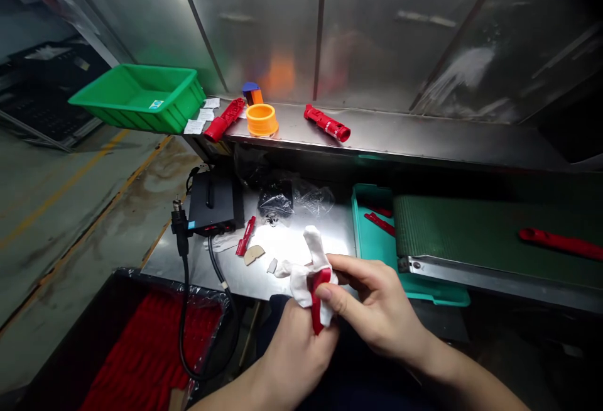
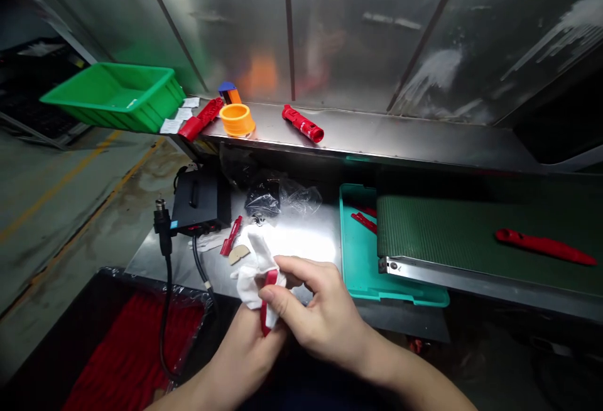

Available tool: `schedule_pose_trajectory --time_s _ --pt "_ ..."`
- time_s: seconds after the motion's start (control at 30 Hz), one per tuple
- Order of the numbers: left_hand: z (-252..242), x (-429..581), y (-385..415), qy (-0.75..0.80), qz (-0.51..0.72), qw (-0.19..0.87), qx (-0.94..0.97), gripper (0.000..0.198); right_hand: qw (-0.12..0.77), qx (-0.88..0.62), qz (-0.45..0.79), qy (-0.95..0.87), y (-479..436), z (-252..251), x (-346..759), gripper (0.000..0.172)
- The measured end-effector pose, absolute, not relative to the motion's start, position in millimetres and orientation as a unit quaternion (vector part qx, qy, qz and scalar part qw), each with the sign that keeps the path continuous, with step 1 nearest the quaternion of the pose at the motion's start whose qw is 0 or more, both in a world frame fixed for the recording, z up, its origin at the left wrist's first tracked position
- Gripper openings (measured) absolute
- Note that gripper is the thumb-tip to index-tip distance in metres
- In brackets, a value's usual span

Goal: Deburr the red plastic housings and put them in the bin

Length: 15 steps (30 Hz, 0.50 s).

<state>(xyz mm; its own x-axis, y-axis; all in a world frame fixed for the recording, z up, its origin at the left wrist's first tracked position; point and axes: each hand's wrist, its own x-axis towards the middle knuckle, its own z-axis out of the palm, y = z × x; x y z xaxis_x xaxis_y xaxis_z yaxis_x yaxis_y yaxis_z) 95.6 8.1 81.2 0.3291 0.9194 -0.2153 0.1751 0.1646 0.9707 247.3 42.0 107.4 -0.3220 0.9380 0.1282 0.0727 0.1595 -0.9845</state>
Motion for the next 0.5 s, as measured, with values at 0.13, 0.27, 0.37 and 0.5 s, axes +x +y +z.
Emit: schedule_pose_trajectory --time_s 0.13,0.27,0.37,0.5 --pt "71.9 94.0 7.9 0.472 0.321 0.557 0.603 0.026 0.499 -0.407 0.471 -0.603 36.1 105.9 242.5 0.012" --pt "55.3 84.5 1.7 0.469 0.327 0.498 0.652 0.037 0.546 -0.428 0.550 -0.465 34.1 101.1 250.5 0.028" --pt "46.8 76.9 -2.0 0.475 0.344 0.468 0.661 0.044 0.542 -0.393 0.614 -0.417 35.0 103.0 261.2 0.030" --pt "54.7 78.6 1.8 0.449 0.323 0.551 0.625 0.028 0.486 -0.315 0.578 -0.575 30.8 110.0 261.8 0.022"
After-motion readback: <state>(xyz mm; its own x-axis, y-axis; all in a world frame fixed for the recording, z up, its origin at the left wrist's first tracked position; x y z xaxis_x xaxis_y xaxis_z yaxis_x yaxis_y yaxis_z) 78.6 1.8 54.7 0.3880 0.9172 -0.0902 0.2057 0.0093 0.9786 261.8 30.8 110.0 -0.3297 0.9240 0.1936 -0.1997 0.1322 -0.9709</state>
